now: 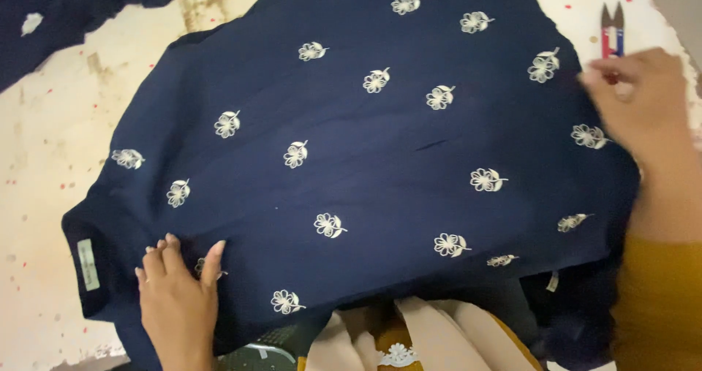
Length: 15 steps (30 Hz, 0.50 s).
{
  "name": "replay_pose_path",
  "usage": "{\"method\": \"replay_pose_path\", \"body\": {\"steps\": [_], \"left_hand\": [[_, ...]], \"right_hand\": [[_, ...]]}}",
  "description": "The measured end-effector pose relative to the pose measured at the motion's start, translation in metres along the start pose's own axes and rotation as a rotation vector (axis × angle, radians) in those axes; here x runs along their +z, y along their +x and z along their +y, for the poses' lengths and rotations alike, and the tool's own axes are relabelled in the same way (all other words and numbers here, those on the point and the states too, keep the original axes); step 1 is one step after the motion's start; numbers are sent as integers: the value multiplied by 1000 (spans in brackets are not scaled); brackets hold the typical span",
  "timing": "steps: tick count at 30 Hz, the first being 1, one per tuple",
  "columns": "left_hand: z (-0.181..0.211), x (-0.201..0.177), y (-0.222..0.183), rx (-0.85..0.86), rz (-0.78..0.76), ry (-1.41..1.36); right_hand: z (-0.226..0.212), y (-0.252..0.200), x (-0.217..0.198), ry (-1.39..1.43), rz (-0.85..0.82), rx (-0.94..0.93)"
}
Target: Trimming loose threads from an embroidered garment using snips and then folding it on a work table.
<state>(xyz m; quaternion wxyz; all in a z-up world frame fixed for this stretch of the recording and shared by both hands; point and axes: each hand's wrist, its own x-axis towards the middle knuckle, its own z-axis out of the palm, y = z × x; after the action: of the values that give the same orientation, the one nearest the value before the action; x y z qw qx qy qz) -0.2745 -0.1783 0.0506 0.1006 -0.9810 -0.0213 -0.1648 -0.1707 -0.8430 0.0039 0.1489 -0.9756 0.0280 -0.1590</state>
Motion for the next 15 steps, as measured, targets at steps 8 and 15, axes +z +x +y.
{"method": "replay_pose_path", "body": {"steps": [8, 15], "left_hand": [[-1, 14, 2, -88, 0, 78], [4, 13, 4, -84, 12, 79]], "right_hand": [[5, 20, -13, 553, 234, 79], [-16, -5, -5, 289, -96, 196]]}}
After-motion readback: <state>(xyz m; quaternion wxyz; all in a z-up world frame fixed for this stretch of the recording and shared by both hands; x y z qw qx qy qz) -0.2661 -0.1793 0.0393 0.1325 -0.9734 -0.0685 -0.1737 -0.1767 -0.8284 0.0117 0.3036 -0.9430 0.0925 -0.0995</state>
